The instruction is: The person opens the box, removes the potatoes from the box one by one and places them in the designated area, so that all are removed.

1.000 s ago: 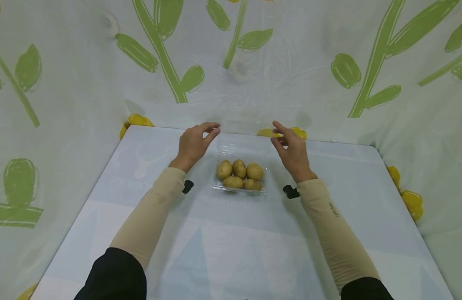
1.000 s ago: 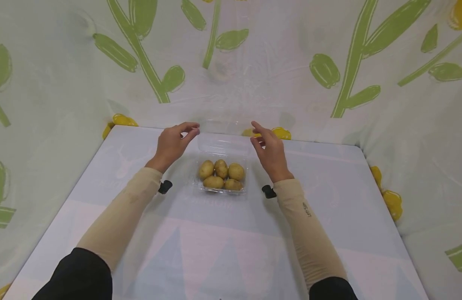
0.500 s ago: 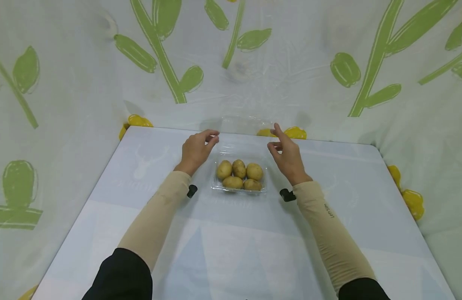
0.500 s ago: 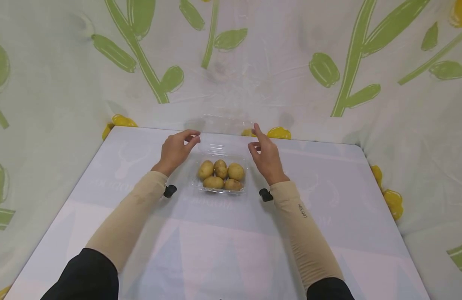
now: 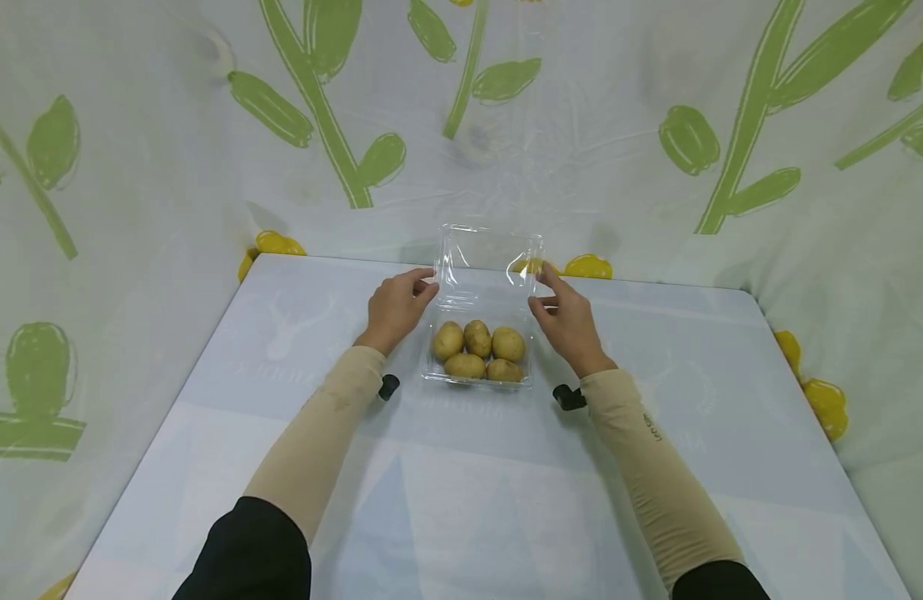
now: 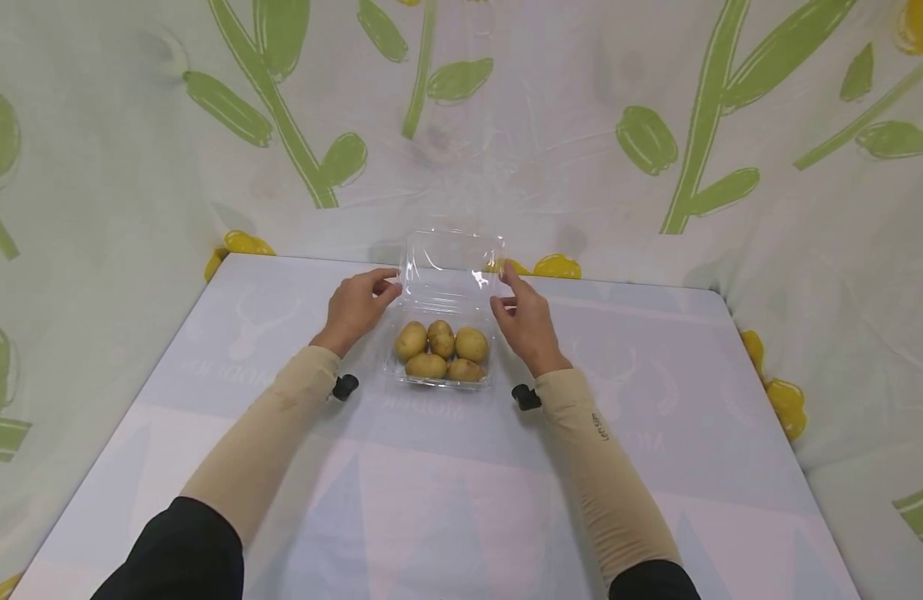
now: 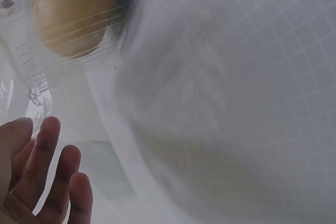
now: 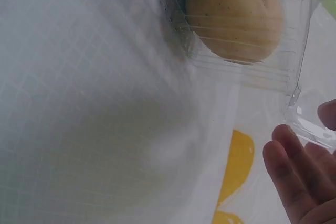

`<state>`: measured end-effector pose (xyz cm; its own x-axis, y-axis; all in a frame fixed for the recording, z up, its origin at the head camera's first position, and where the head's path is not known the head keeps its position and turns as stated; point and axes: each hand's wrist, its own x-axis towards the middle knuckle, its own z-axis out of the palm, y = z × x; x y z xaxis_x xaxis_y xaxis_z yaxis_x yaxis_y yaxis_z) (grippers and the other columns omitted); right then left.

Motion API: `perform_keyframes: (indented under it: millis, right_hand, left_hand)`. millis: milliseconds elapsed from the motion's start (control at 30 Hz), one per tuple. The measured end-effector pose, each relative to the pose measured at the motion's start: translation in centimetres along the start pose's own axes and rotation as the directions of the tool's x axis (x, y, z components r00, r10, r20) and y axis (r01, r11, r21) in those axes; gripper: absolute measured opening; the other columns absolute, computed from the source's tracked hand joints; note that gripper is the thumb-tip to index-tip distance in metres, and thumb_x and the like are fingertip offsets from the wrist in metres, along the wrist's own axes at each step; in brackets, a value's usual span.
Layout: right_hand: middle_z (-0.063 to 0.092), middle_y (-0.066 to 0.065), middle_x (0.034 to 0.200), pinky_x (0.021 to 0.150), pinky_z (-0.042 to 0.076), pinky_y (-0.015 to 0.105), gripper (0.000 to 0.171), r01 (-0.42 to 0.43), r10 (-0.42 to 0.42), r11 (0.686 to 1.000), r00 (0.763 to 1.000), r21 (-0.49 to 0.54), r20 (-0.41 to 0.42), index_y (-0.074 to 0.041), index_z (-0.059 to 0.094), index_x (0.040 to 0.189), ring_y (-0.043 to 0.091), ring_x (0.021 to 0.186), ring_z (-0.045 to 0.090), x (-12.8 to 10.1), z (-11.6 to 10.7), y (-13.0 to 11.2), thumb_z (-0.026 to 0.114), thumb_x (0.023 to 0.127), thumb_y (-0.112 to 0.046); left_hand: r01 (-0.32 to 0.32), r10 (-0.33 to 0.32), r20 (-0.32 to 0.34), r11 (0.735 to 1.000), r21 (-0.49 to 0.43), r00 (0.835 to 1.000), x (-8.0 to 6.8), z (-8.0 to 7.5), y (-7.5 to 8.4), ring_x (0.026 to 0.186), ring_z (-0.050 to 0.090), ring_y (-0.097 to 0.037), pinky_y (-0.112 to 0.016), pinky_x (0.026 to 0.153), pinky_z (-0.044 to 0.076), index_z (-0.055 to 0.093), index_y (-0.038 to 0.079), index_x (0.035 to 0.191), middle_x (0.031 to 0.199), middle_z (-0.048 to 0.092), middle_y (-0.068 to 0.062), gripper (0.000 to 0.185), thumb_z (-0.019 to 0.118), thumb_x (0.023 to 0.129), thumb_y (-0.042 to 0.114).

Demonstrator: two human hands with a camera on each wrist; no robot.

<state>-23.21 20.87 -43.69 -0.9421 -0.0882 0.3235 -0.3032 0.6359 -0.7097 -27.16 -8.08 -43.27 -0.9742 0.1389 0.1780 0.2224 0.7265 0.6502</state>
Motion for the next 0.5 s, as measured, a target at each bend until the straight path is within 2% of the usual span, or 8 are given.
perform_keyframes:
  millis: [167,300,500]
  right_hand:
    - [0.056,0.013,0.146,0.083,0.060,0.040,0.058,-0.050,0.050,0.999,0.999,0.004,0.019,-0.004,0.042,0.154,0.033,0.104,0.071,-0.13,0.25,0.13,0.064,0.101,-0.012]
    - [0.054,0.014,0.148,0.083,0.060,0.043,0.055,-0.094,0.095,0.996,0.994,-0.011,0.058,-0.005,0.044,0.153,0.033,0.106,0.070,-0.26,0.29,0.05,0.062,0.102,-0.017]
    - [0.049,0.011,0.153,0.084,0.059,0.045,0.053,-0.198,0.205,0.978,0.968,-0.059,0.145,-0.007,0.046,0.153,0.033,0.112,0.067,-0.42,0.51,0.19,0.057,0.105,-0.026]
  left_hand:
    - [-0.008,0.008,0.008,1.000,0.029,1.000,-0.10,0.24,0.07,0.087,0.070,-0.022,-0.038,0.064,0.052,0.057,0.020,0.146,0.107,0.076,-0.004,0.045,0.063,0.102,0.029]
    - [-0.012,0.012,0.012,0.999,0.042,1.000,-0.11,0.40,-0.01,0.082,0.068,-0.021,-0.036,0.063,0.052,0.056,0.020,0.147,0.107,0.076,-0.005,0.045,0.062,0.103,0.029]
    - [0.014,-0.016,0.038,0.998,0.057,0.999,-0.10,0.54,-0.14,0.077,0.065,-0.020,-0.036,0.062,0.050,0.061,0.020,0.143,0.106,0.076,-0.003,0.041,0.061,0.103,0.029]
